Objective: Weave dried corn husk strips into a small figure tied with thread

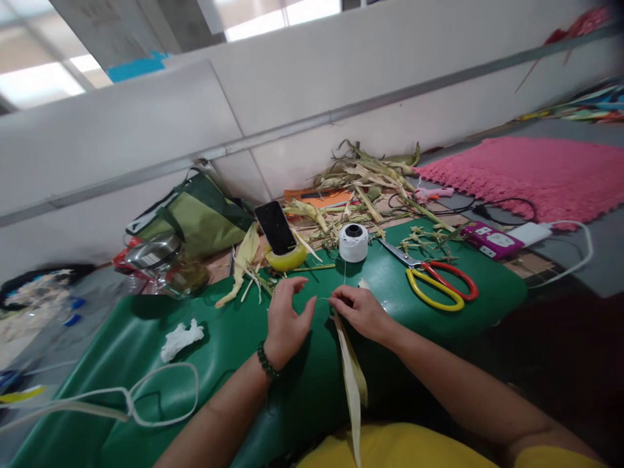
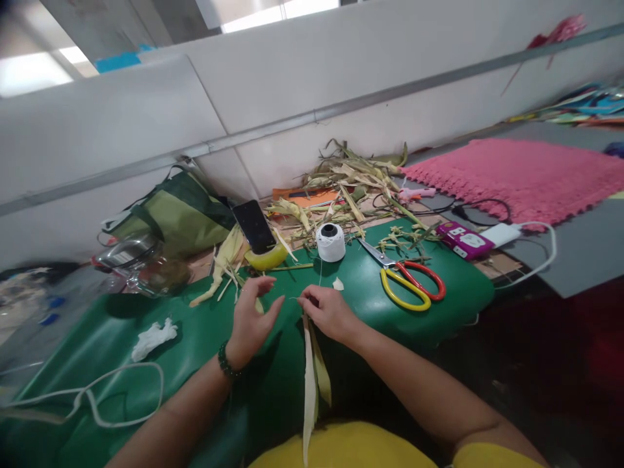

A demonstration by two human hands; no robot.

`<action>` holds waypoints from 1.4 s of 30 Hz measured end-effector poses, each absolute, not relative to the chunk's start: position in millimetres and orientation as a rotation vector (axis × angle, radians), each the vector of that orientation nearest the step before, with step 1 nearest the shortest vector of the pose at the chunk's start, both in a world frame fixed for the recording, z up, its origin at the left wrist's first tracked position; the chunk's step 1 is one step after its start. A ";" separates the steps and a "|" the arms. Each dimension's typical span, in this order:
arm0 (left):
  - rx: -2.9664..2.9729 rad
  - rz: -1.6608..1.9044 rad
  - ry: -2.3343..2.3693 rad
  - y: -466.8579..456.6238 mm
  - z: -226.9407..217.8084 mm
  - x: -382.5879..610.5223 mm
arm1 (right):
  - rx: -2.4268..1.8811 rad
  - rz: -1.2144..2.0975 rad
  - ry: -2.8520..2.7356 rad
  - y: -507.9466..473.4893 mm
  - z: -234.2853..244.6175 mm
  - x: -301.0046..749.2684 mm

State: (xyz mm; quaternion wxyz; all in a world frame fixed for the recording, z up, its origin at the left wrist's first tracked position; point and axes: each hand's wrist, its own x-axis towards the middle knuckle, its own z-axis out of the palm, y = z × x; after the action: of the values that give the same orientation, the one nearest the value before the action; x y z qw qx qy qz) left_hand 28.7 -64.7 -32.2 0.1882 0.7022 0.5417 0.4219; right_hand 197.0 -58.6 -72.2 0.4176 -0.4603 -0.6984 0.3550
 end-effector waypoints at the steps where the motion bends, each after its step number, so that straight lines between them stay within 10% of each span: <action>1: 2.131 1.122 1.513 -67.9 -30.9 30.1 | -1.150 0.909 -1.747 -58.2 -72.3 197.3; 25: 1.441 0.717 1.098 -57.8 -32.2 37.6 | -1.140 1.005 -1.759 -56.3 -66.2 203.7; 42: 1.989 0.765 1.250 -71.7 -25.9 15.0 | -1.403 0.702 -1.906 -53.0 -73.3 225.2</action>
State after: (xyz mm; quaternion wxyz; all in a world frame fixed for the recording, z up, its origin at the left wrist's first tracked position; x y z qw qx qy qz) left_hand 15.0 -71.7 -25.9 0.3293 0.7602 0.4777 0.2923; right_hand 225.2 -53.0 -73.3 0.3302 -0.5365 -0.7287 0.2686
